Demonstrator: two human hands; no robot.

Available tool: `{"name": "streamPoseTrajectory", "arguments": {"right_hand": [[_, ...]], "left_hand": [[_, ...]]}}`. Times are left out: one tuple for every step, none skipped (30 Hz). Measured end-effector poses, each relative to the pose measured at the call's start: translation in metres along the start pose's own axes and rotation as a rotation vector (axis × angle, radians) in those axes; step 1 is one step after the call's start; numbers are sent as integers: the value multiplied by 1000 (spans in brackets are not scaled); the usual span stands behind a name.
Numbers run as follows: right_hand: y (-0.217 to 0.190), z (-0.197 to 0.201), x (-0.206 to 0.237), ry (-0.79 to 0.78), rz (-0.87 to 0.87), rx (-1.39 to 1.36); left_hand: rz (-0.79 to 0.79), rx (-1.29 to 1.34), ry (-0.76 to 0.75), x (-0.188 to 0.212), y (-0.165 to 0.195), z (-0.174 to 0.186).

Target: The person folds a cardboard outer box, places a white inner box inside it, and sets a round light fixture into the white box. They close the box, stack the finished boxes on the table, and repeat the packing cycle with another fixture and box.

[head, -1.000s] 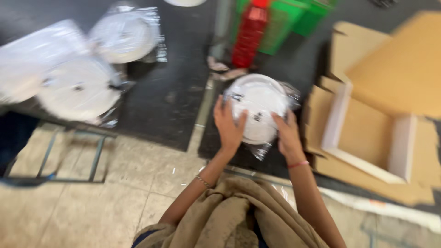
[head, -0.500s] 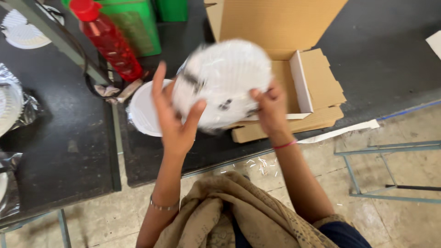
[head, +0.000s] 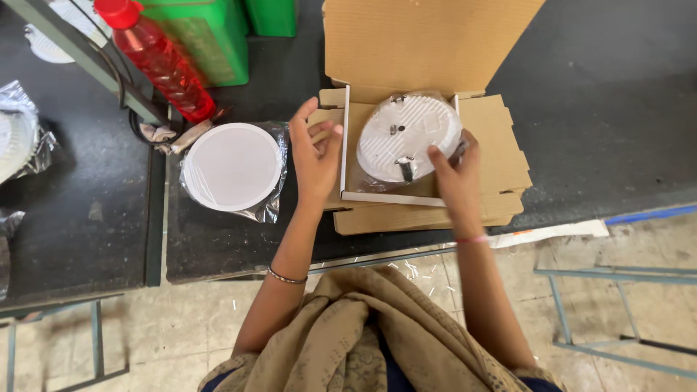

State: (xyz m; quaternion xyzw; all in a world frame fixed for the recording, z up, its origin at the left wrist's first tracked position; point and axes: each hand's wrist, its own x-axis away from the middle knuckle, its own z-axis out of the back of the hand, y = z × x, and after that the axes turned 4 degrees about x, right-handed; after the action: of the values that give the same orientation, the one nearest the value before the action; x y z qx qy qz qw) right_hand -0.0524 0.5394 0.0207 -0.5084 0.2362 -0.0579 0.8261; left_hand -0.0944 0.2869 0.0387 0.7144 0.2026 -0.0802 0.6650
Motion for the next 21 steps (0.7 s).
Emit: {"name": "streamPoseTrajectory", "arguments": {"right_hand": [[9,17,-7,-28,13,238],[17,28,-17,-41,43,271],[25,39,-26,-56,67,306],[34,49,-32,-69,88,341],[41,56,-44,-38,198,410],[47,62,-60,-5,312,480],[52,66,-77,27,426,551],[55,71,-94,68,435,510],[55,73,-113,109,444,468],[54,75,-133,132,457,365],[52,75,-153,153,467,261],[49,73,-171,104,429,190],[44,72,-188,55,391,120],[40,71,-200,7,351,50],[36,70,-208,24,316,122],[30,67,-214,45,285,193],[23,65,-216,68,252,265],[18,60,-214,86,306,277],[11,53,-211,107,361,288],[4,46,-205,128,414,301],[-3,43,-197,96,332,309]], "left_hand": [[-14,-35,24,-3,-2,0],[-29,-66,49,-7,-5,-1],[-44,-100,83,-11,-8,-2],[-56,-135,114,-18,-11,-2],[-77,-168,141,-29,-15,-3],[-111,-185,136,-42,-18,-5],[-144,-200,131,-56,-21,-5],[-176,-217,123,-73,-24,-7],[-216,-240,116,-95,-26,-11],[-253,-263,107,-117,-26,-15],[-345,-290,64,-137,-25,-18],[-441,-317,19,-156,-22,-21],[-356,-384,1,-174,-18,-26],[-270,-451,-20,-188,-13,-32],[-182,-517,-42,-194,-9,-36],[-121,-584,-40,-197,-3,-40],[-59,-650,-39,-199,3,-44],[7,-716,-40,-197,3,-50],[-113,-724,0,-191,1,-58],[-232,-727,37,-182,0,-69],[-345,-727,72,-173,-1,-77]]}}
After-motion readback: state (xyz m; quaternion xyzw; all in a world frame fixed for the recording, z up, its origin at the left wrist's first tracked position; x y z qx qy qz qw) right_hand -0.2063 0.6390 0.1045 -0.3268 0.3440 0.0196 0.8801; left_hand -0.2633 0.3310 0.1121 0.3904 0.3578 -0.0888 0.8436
